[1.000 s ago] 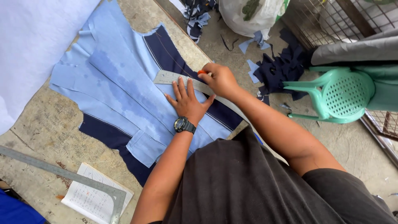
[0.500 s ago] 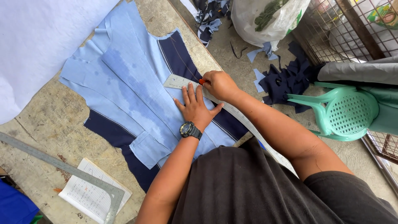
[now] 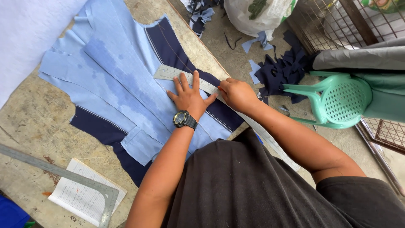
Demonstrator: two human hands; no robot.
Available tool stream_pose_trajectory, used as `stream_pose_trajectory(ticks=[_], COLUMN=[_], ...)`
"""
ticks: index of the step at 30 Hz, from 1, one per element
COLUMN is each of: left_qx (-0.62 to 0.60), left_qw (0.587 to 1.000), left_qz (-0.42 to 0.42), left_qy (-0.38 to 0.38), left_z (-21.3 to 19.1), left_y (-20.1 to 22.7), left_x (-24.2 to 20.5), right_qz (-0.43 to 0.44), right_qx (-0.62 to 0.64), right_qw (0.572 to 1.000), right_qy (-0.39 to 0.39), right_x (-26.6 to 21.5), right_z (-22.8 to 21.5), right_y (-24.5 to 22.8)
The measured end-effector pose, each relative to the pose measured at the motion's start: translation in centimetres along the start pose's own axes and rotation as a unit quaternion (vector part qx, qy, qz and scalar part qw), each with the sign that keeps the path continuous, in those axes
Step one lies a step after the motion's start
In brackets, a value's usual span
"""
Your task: The person measures and marks a light blue fabric piece laid on a dark blue base using a metal L-square ruler and a red marker. After marking several lines, the person uses scissors to cut along the marked edges of the fabric.
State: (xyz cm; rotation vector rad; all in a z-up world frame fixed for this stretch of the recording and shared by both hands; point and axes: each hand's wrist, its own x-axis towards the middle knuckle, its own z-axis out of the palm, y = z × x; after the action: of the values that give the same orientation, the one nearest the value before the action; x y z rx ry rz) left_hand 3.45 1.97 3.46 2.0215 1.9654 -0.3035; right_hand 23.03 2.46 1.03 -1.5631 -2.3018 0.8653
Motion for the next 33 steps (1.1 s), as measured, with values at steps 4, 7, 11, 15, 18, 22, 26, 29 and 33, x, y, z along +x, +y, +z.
stream_pose_trajectory(ticks=[4,7,11,15,18,22,26,29,33], left_qx=[0.004,-0.001,0.006,0.008,0.011,-0.018,-0.094,-0.224,-0.224], left_qw=[1.000,1.000,0.999,0.999,1.000,0.999,0.948,0.910,0.902], left_qz=[0.000,0.002,-0.003,-0.003,0.001,0.018,0.046,0.039,-0.043], left_qy=[-0.026,-0.030,-0.041,-0.038,-0.028,0.036,0.301,0.348,0.366], left_z=[-0.9,-0.7,-1.3,-1.3,-1.3,-0.6,1.6,-0.2,1.0], left_y=[0.3,0.1,0.3,0.3,0.2,0.6,0.0,-0.9,-5.4], left_x=[0.2,0.3,-0.1,-0.1,-0.2,-0.4,-1.1,-5.4,-10.0], right_qz=[0.008,0.019,0.181,0.304,0.297,0.352,0.354,0.325,0.248], right_qx=[-0.072,-0.111,-0.135,-0.019,0.165,0.288,0.266,0.305,0.319], right_qw=[0.997,0.993,0.964,0.946,0.940,0.891,0.893,0.890,0.913], right_qy=[0.014,0.020,-0.140,-0.108,-0.038,0.000,0.075,0.097,0.060], right_x=[-5.0,-9.4,-16.6,-20.2,-22.4,-24.3,-24.4,-23.7,-20.5], right_z=[-1.5,-1.8,-4.1,-6.4,-4.3,-0.9,-0.8,-1.8,-2.3], right_y=[0.3,1.5,2.1,1.3,0.9,0.9,-0.6,-2.2,-3.3])
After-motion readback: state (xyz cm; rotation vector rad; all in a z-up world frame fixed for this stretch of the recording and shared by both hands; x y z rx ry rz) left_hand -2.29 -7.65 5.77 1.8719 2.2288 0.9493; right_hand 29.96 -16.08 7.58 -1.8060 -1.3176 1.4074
